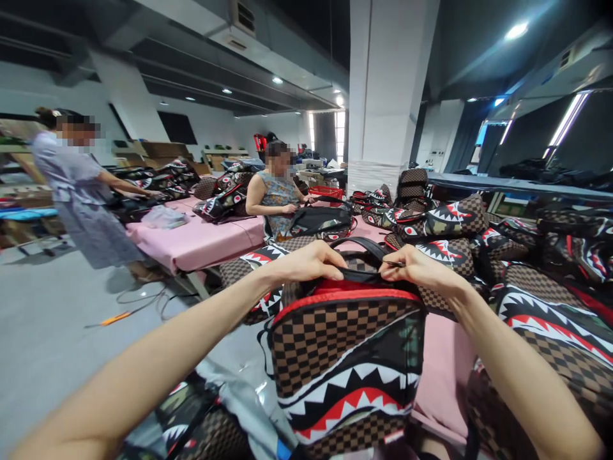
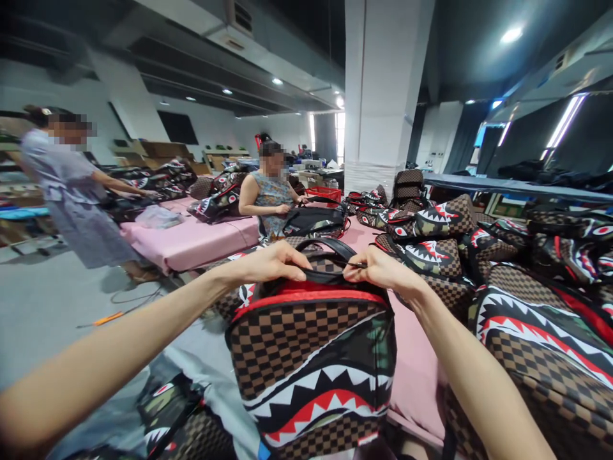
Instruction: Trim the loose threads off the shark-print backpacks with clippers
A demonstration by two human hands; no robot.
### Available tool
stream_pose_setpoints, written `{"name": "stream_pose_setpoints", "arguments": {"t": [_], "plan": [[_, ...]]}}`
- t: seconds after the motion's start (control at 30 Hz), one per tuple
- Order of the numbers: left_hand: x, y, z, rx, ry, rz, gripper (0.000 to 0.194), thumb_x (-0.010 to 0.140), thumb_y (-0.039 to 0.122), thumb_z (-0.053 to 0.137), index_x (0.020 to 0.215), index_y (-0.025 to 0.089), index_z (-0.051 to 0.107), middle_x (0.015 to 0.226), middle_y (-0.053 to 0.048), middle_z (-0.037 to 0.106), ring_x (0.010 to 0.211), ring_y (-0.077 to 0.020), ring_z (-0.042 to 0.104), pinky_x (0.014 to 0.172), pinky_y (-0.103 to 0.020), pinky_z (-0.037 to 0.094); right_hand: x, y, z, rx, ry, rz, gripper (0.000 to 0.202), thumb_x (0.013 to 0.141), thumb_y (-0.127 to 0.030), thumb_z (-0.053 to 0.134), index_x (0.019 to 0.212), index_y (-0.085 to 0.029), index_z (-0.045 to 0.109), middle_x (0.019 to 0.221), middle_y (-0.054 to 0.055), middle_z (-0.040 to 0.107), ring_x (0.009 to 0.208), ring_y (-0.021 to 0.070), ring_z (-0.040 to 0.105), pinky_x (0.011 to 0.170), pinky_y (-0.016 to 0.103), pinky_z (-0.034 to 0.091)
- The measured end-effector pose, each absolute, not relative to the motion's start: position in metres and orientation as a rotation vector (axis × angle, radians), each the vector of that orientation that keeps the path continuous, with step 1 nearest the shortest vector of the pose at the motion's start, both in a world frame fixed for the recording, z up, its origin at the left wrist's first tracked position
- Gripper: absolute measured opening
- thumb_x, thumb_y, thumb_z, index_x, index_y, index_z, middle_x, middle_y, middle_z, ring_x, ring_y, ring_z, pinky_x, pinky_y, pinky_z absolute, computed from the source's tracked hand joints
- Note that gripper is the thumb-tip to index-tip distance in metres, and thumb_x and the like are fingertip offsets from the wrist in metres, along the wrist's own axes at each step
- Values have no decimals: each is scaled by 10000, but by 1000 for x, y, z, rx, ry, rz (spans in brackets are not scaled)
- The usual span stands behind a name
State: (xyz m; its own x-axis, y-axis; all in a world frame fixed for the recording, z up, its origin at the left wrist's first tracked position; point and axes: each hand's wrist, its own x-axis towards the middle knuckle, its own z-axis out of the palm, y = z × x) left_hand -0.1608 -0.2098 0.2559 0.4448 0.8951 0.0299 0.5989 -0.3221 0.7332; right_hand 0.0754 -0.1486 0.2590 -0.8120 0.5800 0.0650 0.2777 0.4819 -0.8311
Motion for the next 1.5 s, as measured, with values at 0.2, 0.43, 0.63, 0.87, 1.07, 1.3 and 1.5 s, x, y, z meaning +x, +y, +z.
{"name": "stream_pose_setpoints", "arguments": {"t": [0.2,0.43,0.63,0.87,1.07,1.3,1.5], "plan": [[-169,-200,250,1841,1073,594,250,681,306,633,785,91,705,631,-5,590,565,-91,453,536,-189,334,71,-147,255,-741,-2364,1284,121,616,-236,587,587,-122,558,587,-34,466,566,79,382,558,214,303],[-169,-209,251,1900,1088,644,215,687,278,616,770,99,702,663,1,575,599,-87,439,553,-188,320,65,-148,259,-765,-2366,1263,73,603,-197,552,571,-131,552,587,-29,482,583,94,419,593,227,338],[-152,-210,243,1665,1302,937,226,646,325,575,568,112,569,506,36,446,487,-65,323,480,-209,207,66,-140,252,-728,-2334,1164,108,658,-209,536,576,-139,540,603,-28,499,606,97,431,608,229,353],[-152,-207,241,1501,1266,963,243,599,351,604,585,113,555,511,33,465,477,-64,335,476,-214,182,83,-135,245,-778,-2254,878,349,680,-301,649,999,-163,612,943,34,626,869,188,556,776,299,420],[-155,-202,239,1426,1254,996,236,574,337,633,569,114,555,512,26,488,483,-71,357,487,-210,206,99,-134,236,-663,-2247,107,194,862,-298,499,1024,-207,554,997,70,622,901,199,549,786,342,402],[-155,-199,238,1396,1264,997,227,570,324,634,571,111,557,500,29,490,468,-65,355,482,-204,202,88,-138,241,-465,-2293,-342,59,846,-190,547,897,-201,574,856,30,653,762,163,526,727,327,295],[-155,-199,238,1379,1261,1010,226,559,318,641,570,108,557,503,25,495,466,-63,356,481,-201,201,86,-141,244,-481,-2297,-474,65,846,-171,537,883,-196,584,839,25,663,754,161,521,724,330,273]]}}
